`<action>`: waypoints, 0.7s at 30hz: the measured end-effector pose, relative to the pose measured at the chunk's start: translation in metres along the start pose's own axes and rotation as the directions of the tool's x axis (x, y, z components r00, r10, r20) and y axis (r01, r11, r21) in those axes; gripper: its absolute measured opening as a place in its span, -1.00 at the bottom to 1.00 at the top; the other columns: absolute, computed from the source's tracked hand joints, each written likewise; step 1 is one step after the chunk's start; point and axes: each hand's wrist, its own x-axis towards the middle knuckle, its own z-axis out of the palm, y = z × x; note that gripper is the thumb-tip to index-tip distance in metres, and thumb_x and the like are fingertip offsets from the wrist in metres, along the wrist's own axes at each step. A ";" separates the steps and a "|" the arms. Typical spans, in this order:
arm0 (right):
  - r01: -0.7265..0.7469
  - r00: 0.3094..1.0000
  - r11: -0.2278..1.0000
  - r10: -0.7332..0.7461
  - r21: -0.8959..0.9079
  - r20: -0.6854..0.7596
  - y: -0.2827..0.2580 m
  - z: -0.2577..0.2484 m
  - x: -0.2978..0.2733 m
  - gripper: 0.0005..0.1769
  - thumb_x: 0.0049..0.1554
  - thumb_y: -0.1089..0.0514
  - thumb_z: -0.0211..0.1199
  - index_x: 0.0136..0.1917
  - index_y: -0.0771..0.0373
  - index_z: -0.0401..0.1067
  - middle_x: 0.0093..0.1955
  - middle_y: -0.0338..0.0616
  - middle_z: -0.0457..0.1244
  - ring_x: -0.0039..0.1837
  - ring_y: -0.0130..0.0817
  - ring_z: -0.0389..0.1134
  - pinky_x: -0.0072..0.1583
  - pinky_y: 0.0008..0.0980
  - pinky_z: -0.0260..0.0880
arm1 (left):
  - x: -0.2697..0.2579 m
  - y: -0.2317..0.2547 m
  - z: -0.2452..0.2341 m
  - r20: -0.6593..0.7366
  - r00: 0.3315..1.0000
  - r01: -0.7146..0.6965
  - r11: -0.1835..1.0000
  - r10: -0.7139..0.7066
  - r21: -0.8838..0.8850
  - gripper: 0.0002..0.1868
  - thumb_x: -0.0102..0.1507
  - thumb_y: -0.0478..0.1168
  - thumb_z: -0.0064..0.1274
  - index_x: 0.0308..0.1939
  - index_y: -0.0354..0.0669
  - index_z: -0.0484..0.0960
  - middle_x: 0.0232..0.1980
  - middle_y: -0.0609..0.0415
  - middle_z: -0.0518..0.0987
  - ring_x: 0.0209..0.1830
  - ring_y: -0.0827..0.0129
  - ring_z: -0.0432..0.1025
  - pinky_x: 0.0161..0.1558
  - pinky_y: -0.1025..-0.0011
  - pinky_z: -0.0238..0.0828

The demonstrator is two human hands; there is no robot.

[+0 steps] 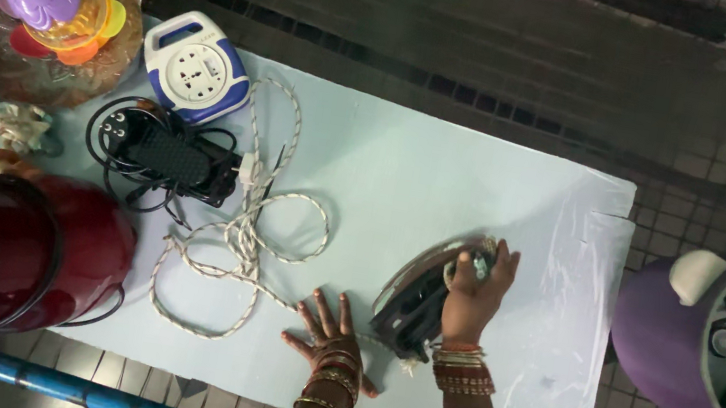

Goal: The person places an iron on a white surface and uses a cloth to wipe the soleplate. They then pick up the iron's power cord and wrap it around the body of the iron, securing it with the cloth.

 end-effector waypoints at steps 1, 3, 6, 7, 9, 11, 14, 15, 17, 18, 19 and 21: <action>-0.002 1.000 1.000 0.003 -0.005 0.018 0.001 -0.001 0.002 -0.17 0.25 -0.13 0.25 0.59 0.32 0.08 0.69 0.31 -0.19 0.69 0.16 -0.18 0.57 0.01 -0.08 | 0.000 0.001 0.000 0.010 1.000 0.006 1.000 -0.006 0.012 0.92 -0.35 0.31 0.61 0.58 0.14 -0.74 0.61 -0.28 -0.81 0.59 -0.37 -0.80 0.30 -0.68 -0.50; -0.284 0.959 0.875 0.260 0.393 0.115 0.001 0.004 -0.020 -0.01 0.17 -0.06 0.32 0.69 0.19 -0.08 0.63 0.34 -0.08 0.54 0.46 -0.02 0.40 0.24 0.13 | 0.000 0.002 -0.004 0.027 0.999 0.017 0.999 -0.018 0.033 0.93 -0.35 0.31 0.61 0.57 0.14 -0.75 0.61 -0.28 -0.82 0.59 -0.37 -0.80 0.31 -0.67 -0.49; -0.428 0.904 0.716 0.354 0.551 0.242 -0.009 0.000 -0.085 0.05 0.18 0.02 0.32 0.78 0.20 -0.12 0.54 0.41 0.04 0.26 0.69 0.10 0.08 0.10 0.33 | -0.006 -0.001 -0.007 0.032 0.999 0.006 1.000 -0.006 0.007 0.93 -0.34 0.32 0.61 0.57 0.13 -0.77 0.60 -0.31 -0.83 0.59 -0.38 -0.81 0.30 -0.67 -0.47; -0.291 0.955 0.876 0.241 0.385 0.174 -0.011 -0.005 -0.097 0.01 0.16 0.05 0.29 0.73 0.26 -0.11 0.58 0.34 -0.01 0.38 0.47 0.06 0.22 0.06 0.27 | -0.006 0.000 -0.008 0.021 1.000 0.006 1.000 -0.006 0.013 0.93 -0.34 0.33 0.60 0.57 0.12 -0.76 0.60 -0.31 -0.82 0.59 -0.38 -0.80 0.31 -0.67 -0.46; 0.027 0.992 0.999 -0.025 -0.019 0.120 -0.015 -0.011 -0.111 -0.07 0.14 0.11 0.25 0.64 0.38 -0.08 0.66 0.20 -0.10 0.63 0.04 -0.02 0.48 0.00 0.14 | -0.008 0.001 -0.006 0.005 1.000 0.011 1.000 -0.011 0.026 0.92 -0.34 0.35 0.59 0.57 0.10 -0.76 0.60 -0.32 -0.82 0.59 -0.38 -0.79 0.31 -0.67 -0.45; 0.127 0.989 0.991 -0.123 -0.040 0.076 -0.015 -0.008 -0.095 -0.12 0.19 0.12 0.23 0.64 0.40 -0.07 0.70 0.24 -0.17 0.68 0.11 -0.10 0.54 0.03 0.06 | -0.004 0.001 -0.004 0.008 1.000 0.011 1.000 -0.012 0.025 0.94 -0.36 0.34 0.59 0.57 0.10 -0.76 0.60 -0.32 -0.82 0.59 -0.40 -0.79 0.31 -0.68 -0.46; -0.042 0.998 0.977 0.033 0.209 0.045 -0.017 -0.002 -0.052 -0.15 0.15 0.04 0.21 0.59 0.32 -0.01 0.69 0.24 -0.31 0.65 0.07 -0.13 0.34 -0.13 0.34 | 0.001 0.002 -0.003 0.017 1.000 0.013 1.000 -0.013 0.026 0.94 -0.37 0.32 0.61 0.58 0.11 -0.75 0.59 -0.32 -0.82 0.59 -0.41 -0.79 0.30 -0.69 -0.47; 0.039 0.999 0.999 -0.039 0.017 0.003 -0.017 0.000 -0.029 -0.17 0.17 0.05 0.28 0.59 0.32 0.05 0.69 0.24 -0.24 0.67 0.10 -0.11 0.46 -0.08 0.22 | 0.002 0.002 -0.002 0.021 1.000 0.014 1.000 -0.015 0.026 0.94 -0.37 0.31 0.61 0.58 0.12 -0.75 0.60 -0.32 -0.82 0.59 -0.41 -0.79 0.30 -0.69 -0.47; 0.076 0.997 0.983 -0.079 -0.169 -0.014 -0.019 0.002 0.000 -0.21 0.17 0.06 0.36 0.56 0.28 0.16 0.69 0.22 -0.15 0.67 0.10 -0.05 0.53 -0.05 0.15 | 0.003 0.002 -0.001 0.018 1.000 0.021 1.000 -0.021 0.018 0.94 -0.37 0.31 0.62 0.58 0.14 -0.74 0.60 -0.30 -0.82 0.59 -0.40 -0.78 0.31 -0.69 -0.48; 0.040 0.999 0.986 -0.042 -0.160 -0.006 -0.021 0.003 0.009 -0.24 0.14 0.06 0.36 0.54 0.24 0.20 0.69 0.20 -0.13 0.65 0.07 0.00 0.49 -0.07 0.22 | 0.004 0.003 -0.001 0.017 1.000 0.022 1.000 -0.022 0.014 0.94 -0.38 0.30 0.62 0.58 0.15 -0.73 0.60 -0.29 -0.82 0.59 -0.39 -0.78 0.32 -0.69 -0.49; 0.005 1.000 0.988 -0.005 -0.152 0.002 -0.024 0.002 0.012 -0.26 0.12 0.07 0.36 0.52 0.20 0.24 0.69 0.18 -0.12 0.62 0.04 0.05 0.46 -0.09 0.29 | 0.004 0.001 -0.001 0.016 1.000 0.023 1.000 -0.024 0.017 0.94 -0.38 0.31 0.62 0.58 0.15 -0.73 0.60 -0.30 -0.82 0.60 -0.39 -0.78 0.32 -0.68 -0.48; -0.165 0.985 0.983 0.160 0.079 0.066 -0.032 -0.003 -0.008 -0.28 0.06 0.08 0.30 0.47 0.13 0.24 0.70 0.08 -0.19 0.56 0.02 0.11 0.23 -0.06 0.43 | 0.004 0.002 0.000 0.014 1.000 0.018 1.000 -0.018 0.014 0.94 -0.38 0.31 0.62 0.58 0.14 -0.73 0.60 -0.31 -0.81 0.60 -0.40 -0.78 0.31 -0.67 -0.46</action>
